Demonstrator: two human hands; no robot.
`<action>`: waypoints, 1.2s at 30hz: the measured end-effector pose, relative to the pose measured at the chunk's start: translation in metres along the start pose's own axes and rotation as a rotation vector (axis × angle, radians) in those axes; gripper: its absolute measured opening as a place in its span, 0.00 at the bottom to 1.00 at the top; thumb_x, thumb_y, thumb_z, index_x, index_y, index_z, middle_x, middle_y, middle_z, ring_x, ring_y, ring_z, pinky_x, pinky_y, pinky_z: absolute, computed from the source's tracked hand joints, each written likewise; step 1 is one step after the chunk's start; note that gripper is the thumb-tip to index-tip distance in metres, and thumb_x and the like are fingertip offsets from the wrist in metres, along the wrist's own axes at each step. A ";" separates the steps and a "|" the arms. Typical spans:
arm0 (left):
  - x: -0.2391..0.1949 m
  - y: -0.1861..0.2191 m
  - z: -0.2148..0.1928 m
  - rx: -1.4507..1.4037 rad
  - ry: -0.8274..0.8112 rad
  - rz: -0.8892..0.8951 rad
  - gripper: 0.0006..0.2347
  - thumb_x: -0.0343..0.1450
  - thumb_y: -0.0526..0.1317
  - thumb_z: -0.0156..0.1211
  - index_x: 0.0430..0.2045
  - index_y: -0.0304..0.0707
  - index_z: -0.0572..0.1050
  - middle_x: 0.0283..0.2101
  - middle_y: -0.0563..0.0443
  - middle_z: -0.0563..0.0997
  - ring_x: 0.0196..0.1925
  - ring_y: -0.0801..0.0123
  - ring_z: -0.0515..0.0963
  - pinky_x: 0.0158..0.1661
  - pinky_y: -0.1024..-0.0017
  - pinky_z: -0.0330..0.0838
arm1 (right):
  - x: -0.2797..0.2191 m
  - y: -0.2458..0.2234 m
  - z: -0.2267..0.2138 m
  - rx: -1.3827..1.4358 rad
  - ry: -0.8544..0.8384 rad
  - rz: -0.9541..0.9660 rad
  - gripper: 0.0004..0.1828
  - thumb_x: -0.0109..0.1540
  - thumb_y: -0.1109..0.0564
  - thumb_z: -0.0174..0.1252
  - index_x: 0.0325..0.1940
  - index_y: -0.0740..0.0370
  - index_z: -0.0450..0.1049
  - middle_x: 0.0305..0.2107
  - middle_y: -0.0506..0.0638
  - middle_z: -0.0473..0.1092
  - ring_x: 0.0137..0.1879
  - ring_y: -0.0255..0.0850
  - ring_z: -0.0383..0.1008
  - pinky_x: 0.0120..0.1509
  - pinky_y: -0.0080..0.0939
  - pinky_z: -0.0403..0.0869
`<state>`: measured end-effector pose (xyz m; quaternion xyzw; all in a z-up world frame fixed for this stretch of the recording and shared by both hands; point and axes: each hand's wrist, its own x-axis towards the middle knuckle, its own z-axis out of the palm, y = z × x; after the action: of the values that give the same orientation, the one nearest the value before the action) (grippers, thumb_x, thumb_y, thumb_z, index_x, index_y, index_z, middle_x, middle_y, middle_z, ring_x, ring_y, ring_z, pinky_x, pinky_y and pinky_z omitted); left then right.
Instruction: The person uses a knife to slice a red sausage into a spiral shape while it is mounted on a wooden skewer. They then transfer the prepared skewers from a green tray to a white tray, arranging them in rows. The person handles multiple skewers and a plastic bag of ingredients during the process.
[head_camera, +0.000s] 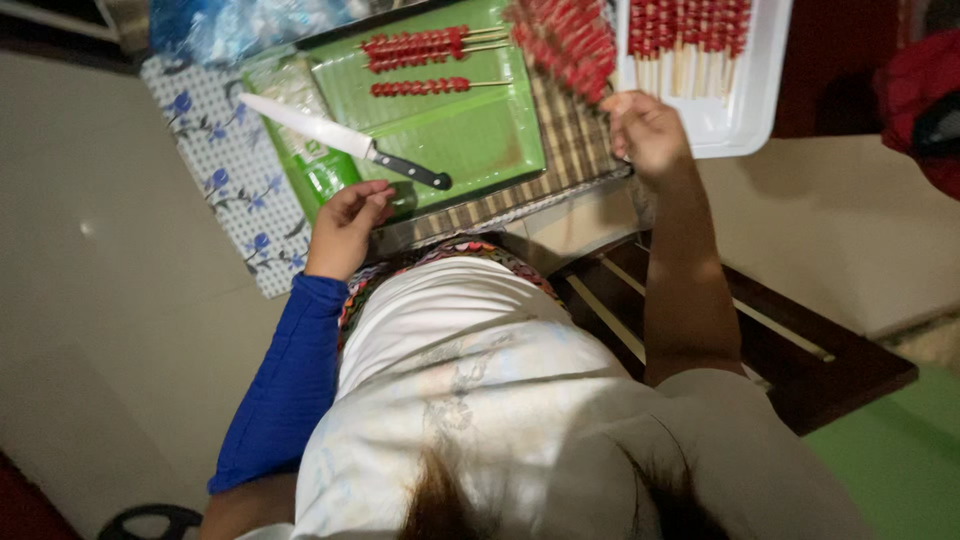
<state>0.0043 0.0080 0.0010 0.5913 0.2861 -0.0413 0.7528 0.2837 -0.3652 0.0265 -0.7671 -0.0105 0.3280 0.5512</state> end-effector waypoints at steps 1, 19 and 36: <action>0.001 0.001 0.001 0.006 0.001 -0.012 0.13 0.77 0.36 0.55 0.53 0.26 0.74 0.51 0.44 0.83 0.50 0.70 0.82 0.53 0.74 0.76 | 0.000 0.003 -0.010 0.117 0.057 -0.031 0.11 0.75 0.56 0.48 0.50 0.64 0.74 0.23 0.43 0.65 0.26 0.31 0.61 0.31 0.32 0.67; -0.011 0.004 0.001 0.036 0.022 -0.068 0.12 0.77 0.36 0.57 0.53 0.29 0.75 0.50 0.48 0.83 0.46 0.73 0.81 0.50 0.75 0.75 | 0.091 0.085 -0.101 0.290 0.470 -0.077 0.12 0.73 0.61 0.46 0.47 0.71 0.74 0.22 0.44 0.64 0.23 0.30 0.59 0.25 0.32 0.62; 0.003 0.007 0.014 0.044 -0.025 -0.085 0.13 0.77 0.37 0.57 0.53 0.28 0.75 0.51 0.47 0.83 0.47 0.72 0.81 0.50 0.75 0.75 | 0.063 0.059 -0.100 -0.370 0.772 -0.192 0.08 0.67 0.65 0.58 0.49 0.69 0.77 0.44 0.52 0.75 0.47 0.36 0.79 0.54 0.34 0.78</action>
<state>0.0148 -0.0014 0.0078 0.5945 0.3004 -0.0870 0.7408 0.3641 -0.4487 -0.0365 -0.9149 0.0663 -0.0430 0.3959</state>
